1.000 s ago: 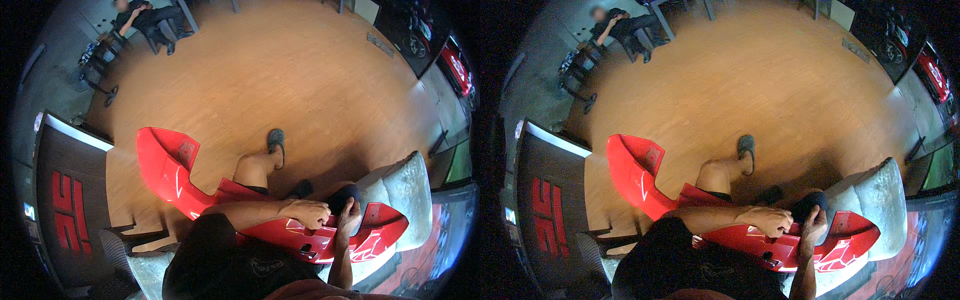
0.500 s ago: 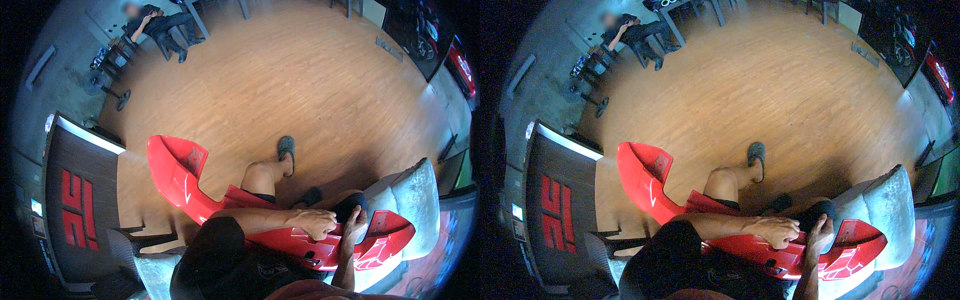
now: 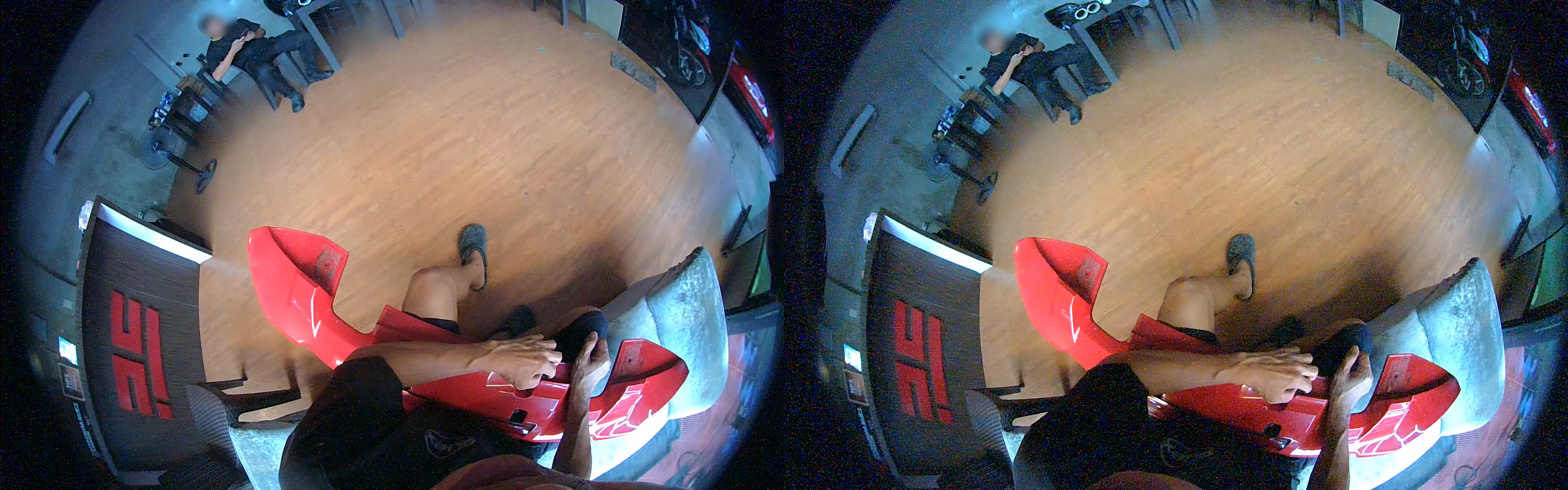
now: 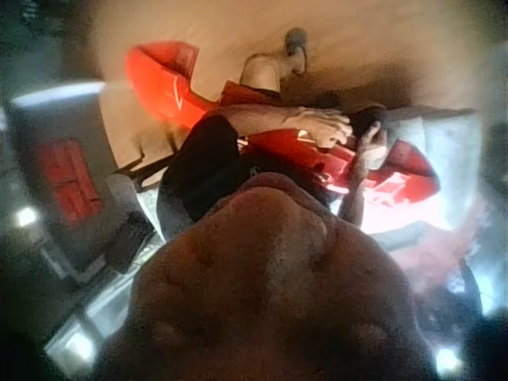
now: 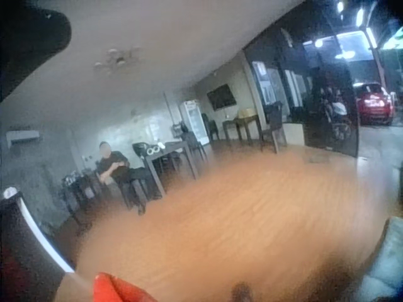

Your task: The person sits on the floor and applies clear adhesive tape to the edges of a red plastic car part. They smooth the tape down with their fingers and peel off excess pieces to ensure a clean finish.

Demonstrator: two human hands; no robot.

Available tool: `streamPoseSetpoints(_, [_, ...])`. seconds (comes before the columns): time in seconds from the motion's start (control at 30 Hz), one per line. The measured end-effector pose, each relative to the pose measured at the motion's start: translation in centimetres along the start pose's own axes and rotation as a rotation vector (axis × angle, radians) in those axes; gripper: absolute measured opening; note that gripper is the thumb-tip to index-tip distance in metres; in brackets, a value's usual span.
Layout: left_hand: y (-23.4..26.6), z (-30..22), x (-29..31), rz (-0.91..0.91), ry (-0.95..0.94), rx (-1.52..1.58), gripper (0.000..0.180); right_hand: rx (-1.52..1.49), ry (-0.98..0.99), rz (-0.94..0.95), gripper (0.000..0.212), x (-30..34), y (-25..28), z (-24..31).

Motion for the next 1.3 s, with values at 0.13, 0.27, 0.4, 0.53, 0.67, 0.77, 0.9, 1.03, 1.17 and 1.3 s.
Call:
streamPoseSetpoints(0.13, [0.6,-0.6,0.6,0.067,0.08,-0.008,0.019,0.003,-0.052,0.06,0.046,-0.2,0.3,0.5])
streamPoseSetpoints(0.27, [-0.7,-0.1,1.0,0.056,0.119,-0.028,0.039,0.002,-0.042,0.06,0.045,-0.2,0.2,0.3])
streamPoseSetpoints(0.4, [1.1,-1.4,0.9,0.071,0.213,0.062,0.072,-0.009,-0.082,0.097,0.045,0.2,0.1,-1.2])
streamPoseSetpoints(0.53, [-0.3,-0.9,1.0,0.091,0.187,-0.033,0.059,-0.007,-0.09,0.09,0.047,-0.3,0.3,0.2])
streamPoseSetpoints(0.67, [0.5,-1.1,0.9,0.175,0.204,0.007,0.046,-0.031,-0.13,0.07,0.047,-0.5,0.2,0.6])
streamPoseSetpoints(0.77, [0.0,-1.3,1.6,0.035,0.166,0.012,0.035,-0.043,-0.125,0.044,0.047,-0.4,-0.1,0.9])
streamPoseSetpoints(0.9, [0.9,-1.3,0.6,0.237,0.207,0.066,0.033,-0.036,-0.155,0.089,0.047,-0.6,0.1,0.8])
streamPoseSetpoints(1.03, [-1.3,-0.8,1.1,0.053,0.144,0.058,0.033,-0.012,-0.123,0.067,0.047,-0.9,0.1,0.9])
streamPoseSetpoints(1.17, [-1.8,-0.9,1.0,-0.134,0.058,0.004,0.03,-0.009,-0.098,0.043,0.048,-0.8,-0.1,0.1])
streamPoseSetpoints(1.3, [-0.4,-1.6,0.1,0.108,0.117,0.027,0.027,0.004,-0.139,0.073,0.049,-1.0,0.1,0.5])
Point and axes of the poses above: each hand's wrist, its own x-axis away from the middle knuckle, its own y-axis out of the back of the hand, z = x × y, the point moved 2 cm from there along -x, towards the middle knuckle, and after that the axes turned 13 degrees about y, right-handed, at the moved point
